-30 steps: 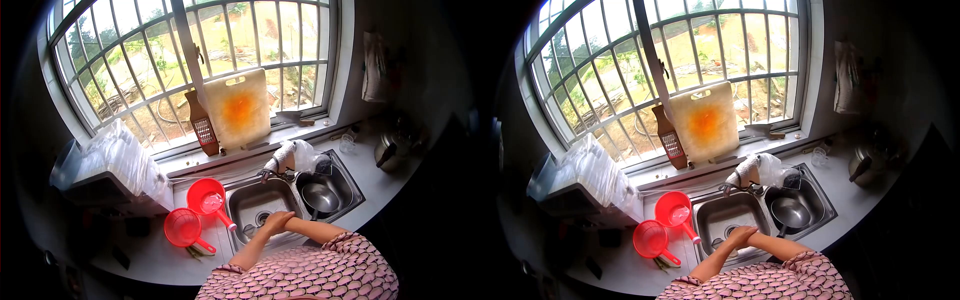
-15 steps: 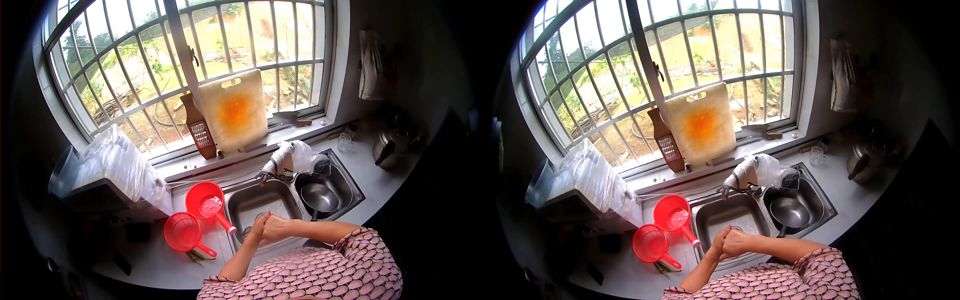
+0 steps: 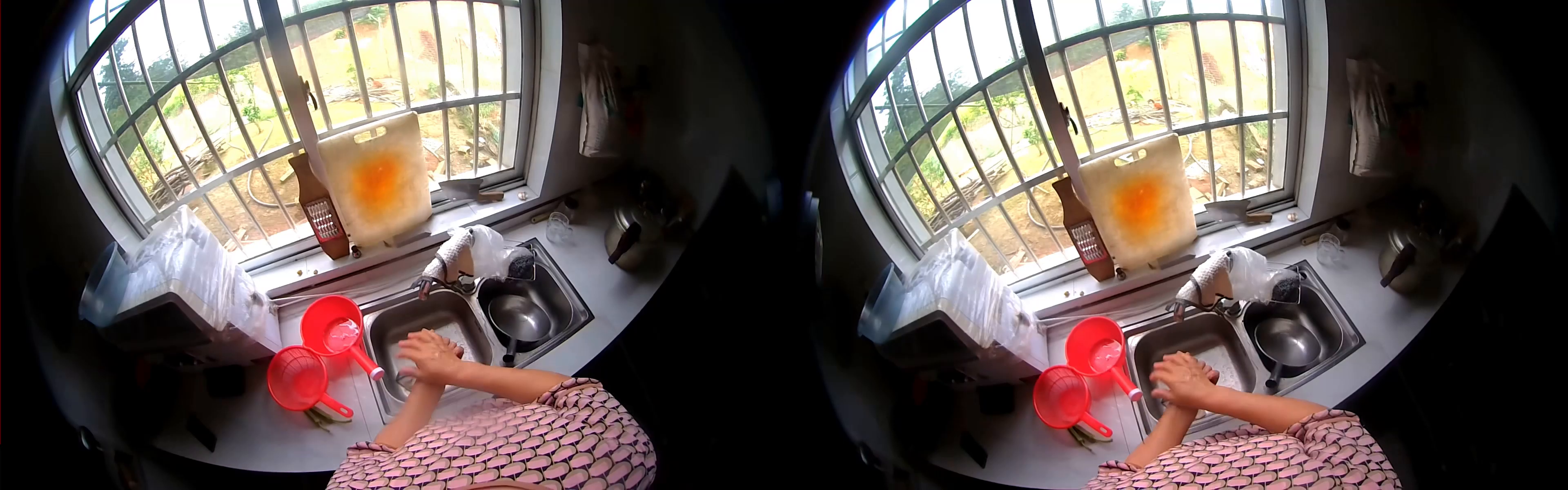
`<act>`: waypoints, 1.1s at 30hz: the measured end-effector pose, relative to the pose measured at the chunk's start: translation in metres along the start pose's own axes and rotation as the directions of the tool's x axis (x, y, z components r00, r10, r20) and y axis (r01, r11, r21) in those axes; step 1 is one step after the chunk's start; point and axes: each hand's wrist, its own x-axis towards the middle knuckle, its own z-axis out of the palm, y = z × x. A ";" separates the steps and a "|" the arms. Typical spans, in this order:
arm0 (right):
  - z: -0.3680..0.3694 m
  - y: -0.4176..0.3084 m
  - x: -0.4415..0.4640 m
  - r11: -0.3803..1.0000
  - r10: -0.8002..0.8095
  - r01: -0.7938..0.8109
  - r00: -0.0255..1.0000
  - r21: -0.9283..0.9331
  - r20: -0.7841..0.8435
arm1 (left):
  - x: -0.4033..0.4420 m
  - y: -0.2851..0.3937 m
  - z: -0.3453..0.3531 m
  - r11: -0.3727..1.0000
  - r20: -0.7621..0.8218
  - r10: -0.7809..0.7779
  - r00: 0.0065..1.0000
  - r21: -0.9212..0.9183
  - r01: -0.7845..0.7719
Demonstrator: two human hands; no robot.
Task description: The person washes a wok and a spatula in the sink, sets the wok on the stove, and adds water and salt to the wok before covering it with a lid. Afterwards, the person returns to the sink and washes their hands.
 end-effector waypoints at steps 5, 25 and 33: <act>0.001 -0.023 -0.016 0.971 -0.237 0.216 0.866 0.097 0.440 | 0.029 0.011 0.021 0.995 0.009 0.058 0.998 -0.083 -0.057; 0.019 -0.005 -0.004 0.727 -0.667 0.645 0.745 0.234 0.017 | 0.038 0.040 0.022 0.991 -0.117 0.124 0.985 -0.043 -0.130; 0.019 0.010 -0.012 0.782 -0.612 0.591 0.788 0.197 0.068 | 0.039 0.031 -0.015 0.997 -0.042 0.081 0.996 -0.015 -0.082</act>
